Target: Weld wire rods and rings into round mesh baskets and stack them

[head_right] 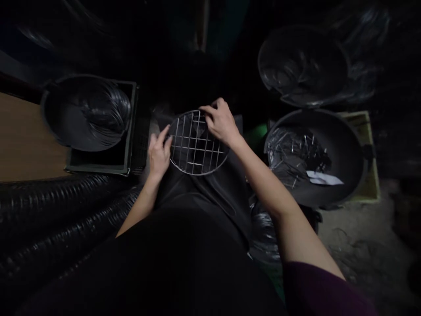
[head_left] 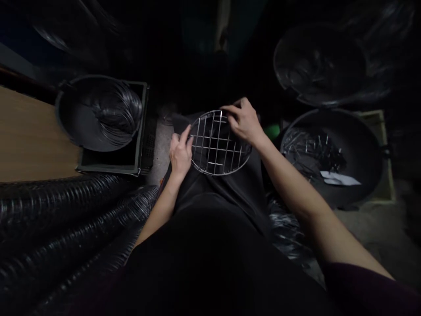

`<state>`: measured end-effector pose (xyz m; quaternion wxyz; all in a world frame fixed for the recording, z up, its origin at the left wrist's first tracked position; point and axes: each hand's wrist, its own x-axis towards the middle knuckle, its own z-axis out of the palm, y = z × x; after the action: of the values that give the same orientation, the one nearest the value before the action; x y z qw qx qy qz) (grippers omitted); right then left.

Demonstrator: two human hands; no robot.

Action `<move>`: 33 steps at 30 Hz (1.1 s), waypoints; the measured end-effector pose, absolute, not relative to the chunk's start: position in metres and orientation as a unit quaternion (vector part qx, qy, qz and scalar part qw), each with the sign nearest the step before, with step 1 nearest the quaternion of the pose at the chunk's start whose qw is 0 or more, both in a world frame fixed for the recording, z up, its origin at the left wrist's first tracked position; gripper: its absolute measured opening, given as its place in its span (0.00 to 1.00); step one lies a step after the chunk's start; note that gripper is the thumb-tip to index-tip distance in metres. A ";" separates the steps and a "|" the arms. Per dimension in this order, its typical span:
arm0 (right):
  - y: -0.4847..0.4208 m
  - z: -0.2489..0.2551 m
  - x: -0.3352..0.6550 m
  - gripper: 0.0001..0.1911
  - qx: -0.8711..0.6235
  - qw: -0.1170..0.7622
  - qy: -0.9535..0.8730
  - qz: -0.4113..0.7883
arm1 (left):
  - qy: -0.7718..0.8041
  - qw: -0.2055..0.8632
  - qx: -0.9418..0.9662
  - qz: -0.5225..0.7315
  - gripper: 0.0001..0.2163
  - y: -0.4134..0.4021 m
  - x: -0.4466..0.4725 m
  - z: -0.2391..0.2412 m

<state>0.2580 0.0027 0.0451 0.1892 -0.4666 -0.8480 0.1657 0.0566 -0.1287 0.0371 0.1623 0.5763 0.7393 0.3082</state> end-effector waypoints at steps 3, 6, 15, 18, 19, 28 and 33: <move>-0.009 0.060 0.270 0.23 -0.492 0.212 -0.833 0.139 | 0.718 0.192 0.578 0.337 0.19 -0.125 0.058 0.034; -0.054 0.084 0.282 0.25 -0.537 0.237 -0.805 0.082 | 0.710 0.197 0.600 0.312 0.19 -0.124 0.057 0.040; -0.147 0.020 0.283 0.30 -0.538 0.167 -0.818 0.116 | 0.704 0.145 0.649 0.249 0.21 -0.123 0.058 0.041; -0.135 0.025 0.290 0.28 -0.513 0.178 -0.828 0.142 | 0.692 0.154 0.653 0.265 0.21 -0.120 0.054 0.041; -0.127 0.035 0.295 0.27 -0.493 0.197 -0.835 0.146 | 0.687 0.162 0.653 0.274 0.21 -0.118 0.052 0.040; -0.033 0.086 0.311 0.31 -0.465 0.238 -0.810 0.266 | 0.648 0.145 0.693 0.280 0.21 -0.102 0.048 0.052; -0.040 0.064 0.281 0.36 -0.487 0.152 -0.801 0.313 | 0.693 0.095 0.675 0.236 0.24 -0.094 0.060 0.051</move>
<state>0.2812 -0.0399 0.0639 0.1525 -0.4867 -0.8013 0.3128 0.0601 -0.0938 0.0508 0.0953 0.6749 0.6927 0.2357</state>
